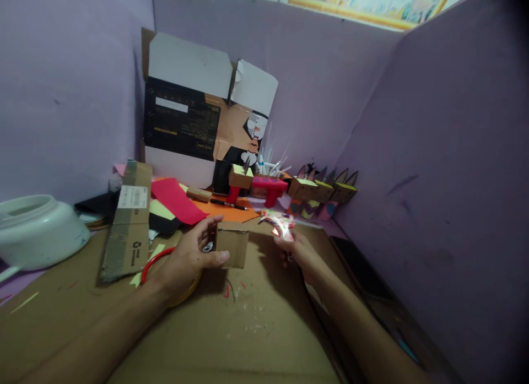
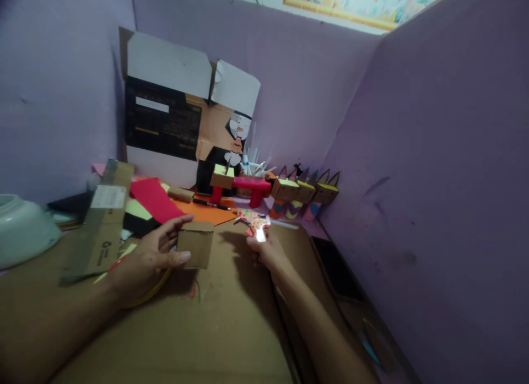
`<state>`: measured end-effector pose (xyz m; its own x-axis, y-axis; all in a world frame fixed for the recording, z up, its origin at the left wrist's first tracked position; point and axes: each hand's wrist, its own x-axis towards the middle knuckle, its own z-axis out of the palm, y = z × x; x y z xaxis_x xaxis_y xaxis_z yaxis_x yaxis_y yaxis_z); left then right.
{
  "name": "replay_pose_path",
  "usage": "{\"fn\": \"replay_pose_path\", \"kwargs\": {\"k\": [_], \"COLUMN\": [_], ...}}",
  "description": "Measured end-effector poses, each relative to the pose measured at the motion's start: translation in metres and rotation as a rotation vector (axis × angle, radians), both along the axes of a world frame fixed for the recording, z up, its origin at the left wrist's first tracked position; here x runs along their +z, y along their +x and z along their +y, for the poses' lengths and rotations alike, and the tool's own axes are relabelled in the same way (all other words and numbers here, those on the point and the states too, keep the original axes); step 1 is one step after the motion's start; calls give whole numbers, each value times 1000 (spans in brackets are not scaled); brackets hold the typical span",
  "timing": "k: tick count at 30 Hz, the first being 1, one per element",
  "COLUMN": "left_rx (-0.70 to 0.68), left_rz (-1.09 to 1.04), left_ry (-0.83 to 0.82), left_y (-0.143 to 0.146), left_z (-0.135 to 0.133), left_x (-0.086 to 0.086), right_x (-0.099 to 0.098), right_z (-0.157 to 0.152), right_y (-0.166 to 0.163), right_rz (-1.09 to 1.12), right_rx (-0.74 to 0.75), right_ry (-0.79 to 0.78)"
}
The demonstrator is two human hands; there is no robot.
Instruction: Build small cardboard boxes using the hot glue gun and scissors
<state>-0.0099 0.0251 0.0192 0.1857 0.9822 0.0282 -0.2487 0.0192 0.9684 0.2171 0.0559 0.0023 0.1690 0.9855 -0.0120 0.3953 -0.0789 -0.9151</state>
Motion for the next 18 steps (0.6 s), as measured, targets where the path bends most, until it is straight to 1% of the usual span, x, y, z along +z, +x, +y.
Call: {"fn": "replay_pose_path", "kwargs": {"k": [2, 5, 7, 9, 12, 14, 16, 18], "left_rx": [-9, 4, 27, 42, 32, 22, 32, 46], "left_rz": [8, 33, 63, 99, 155, 187, 227, 275], "left_ry": [1, 18, 41, 70, 112, 135, 153, 166], "left_y": [-1, -2, -4, -4, -5, -5, -4, -3], "left_z": [0, 1, 1, 3, 4, 4, 3, 2], "left_x": [-2, -4, -6, -8, -9, -9, -8, -7], "right_x": [7, 17, 19, 18, 11, 6, 3, 1], "right_z": [-17, -48, -66, -79, -87, -89, -89, -88], "right_y": [4, 11, 15, 16, 11, 7, 3, 1], "right_rz": [80, 125, 112, 25, -156, -250, -299, -320], "right_rx": [-13, -11, 17, 9, -2, 56, 114, 128], "right_ry": [82, 168, 231, 331, 438, 464, 483, 488]}}
